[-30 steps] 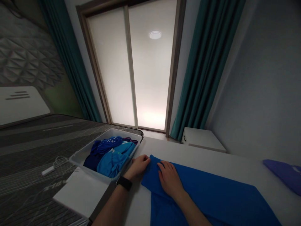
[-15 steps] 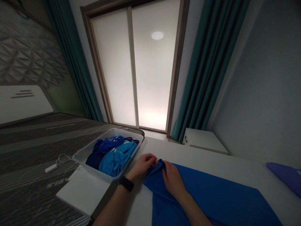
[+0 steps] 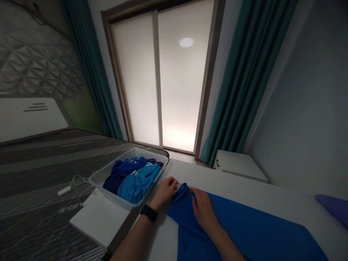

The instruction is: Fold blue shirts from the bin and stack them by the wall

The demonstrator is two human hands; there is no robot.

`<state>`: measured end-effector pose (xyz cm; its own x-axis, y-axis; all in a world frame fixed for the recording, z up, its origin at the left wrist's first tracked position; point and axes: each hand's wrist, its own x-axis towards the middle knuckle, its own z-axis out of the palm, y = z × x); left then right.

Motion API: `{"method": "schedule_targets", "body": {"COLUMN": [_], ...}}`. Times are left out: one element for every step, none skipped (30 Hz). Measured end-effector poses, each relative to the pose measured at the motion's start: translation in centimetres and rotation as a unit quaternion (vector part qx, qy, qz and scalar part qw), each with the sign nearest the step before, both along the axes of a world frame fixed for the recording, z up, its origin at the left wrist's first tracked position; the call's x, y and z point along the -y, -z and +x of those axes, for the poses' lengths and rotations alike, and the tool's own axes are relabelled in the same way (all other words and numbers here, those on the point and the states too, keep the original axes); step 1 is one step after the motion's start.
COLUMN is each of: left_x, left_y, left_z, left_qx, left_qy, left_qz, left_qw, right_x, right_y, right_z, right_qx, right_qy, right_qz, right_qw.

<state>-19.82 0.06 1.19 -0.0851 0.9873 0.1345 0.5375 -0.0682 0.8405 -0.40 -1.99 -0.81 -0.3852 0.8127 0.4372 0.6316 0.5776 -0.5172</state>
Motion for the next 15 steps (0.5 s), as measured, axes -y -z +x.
{"method": "schedule_targets", "body": {"left_x": [0.0,0.1,0.1,0.2,0.2,0.2,0.2,0.2,0.1,0.0,0.0,-0.1,-0.1,-0.1,-0.1], "left_y": [-0.2,-0.4,-0.5,-0.6,-0.7,-0.6,-0.5,-0.3,0.0,0.2,0.4,0.6,0.7,0.8,0.8], "left_z": [-0.1,-0.2,-0.3,-0.3,-0.3,-0.4,-0.4,-0.5,-0.5,-0.5,-0.6,-0.6,-0.5,-0.5,-0.4], "left_qx": [-0.018,-0.028,-0.031,-0.033,-0.036,-0.041,-0.046,-0.052,-0.059,-0.067,-0.076,-0.084,-0.092,-0.098,-0.102], "left_qy": [-0.008,-0.013,-0.014,-0.014,-0.016,-0.018,-0.021,-0.026,-0.032,-0.037,-0.04,-0.039,-0.037,-0.032,-0.027], "left_qz": [0.0,0.002,0.008,0.015,0.021,0.026,0.027,0.024,0.018,0.009,-0.001,-0.012,-0.02,-0.026,-0.029], "left_qw": [1.0,1.0,0.999,0.999,0.999,0.999,0.998,0.998,0.998,0.997,0.996,0.996,0.995,0.994,0.994], "right_x": [0.0,0.1,0.1,0.1,0.2,0.2,0.2,0.2,0.2,0.2,0.2,0.2,0.2,0.2,0.2], "right_y": [0.0,-0.1,-0.1,-0.1,-0.2,-0.2,-0.2,-0.2,-0.2,-0.2,-0.2,-0.2,-0.2,-0.2,-0.3], "right_z": [0.1,0.1,0.2,0.2,0.3,0.3,0.3,0.3,0.3,0.3,0.3,0.3,0.4,0.4,0.4], "right_qx": [0.002,0.004,0.005,0.006,0.006,0.008,0.009,0.011,0.013,0.015,0.016,0.017,0.018,0.018,0.018], "right_qy": [0.002,0.003,0.004,0.006,0.006,0.006,0.006,0.008,0.011,0.012,0.013,0.013,0.013,0.012,0.011], "right_qz": [0.004,0.007,0.009,0.009,0.009,0.008,0.007,0.006,0.004,0.003,0.002,0.001,0.0,-0.001,-0.001], "right_qw": [1.0,1.0,1.0,1.0,1.0,1.0,1.0,1.0,1.0,1.0,1.0,1.0,1.0,1.0,1.0]}}
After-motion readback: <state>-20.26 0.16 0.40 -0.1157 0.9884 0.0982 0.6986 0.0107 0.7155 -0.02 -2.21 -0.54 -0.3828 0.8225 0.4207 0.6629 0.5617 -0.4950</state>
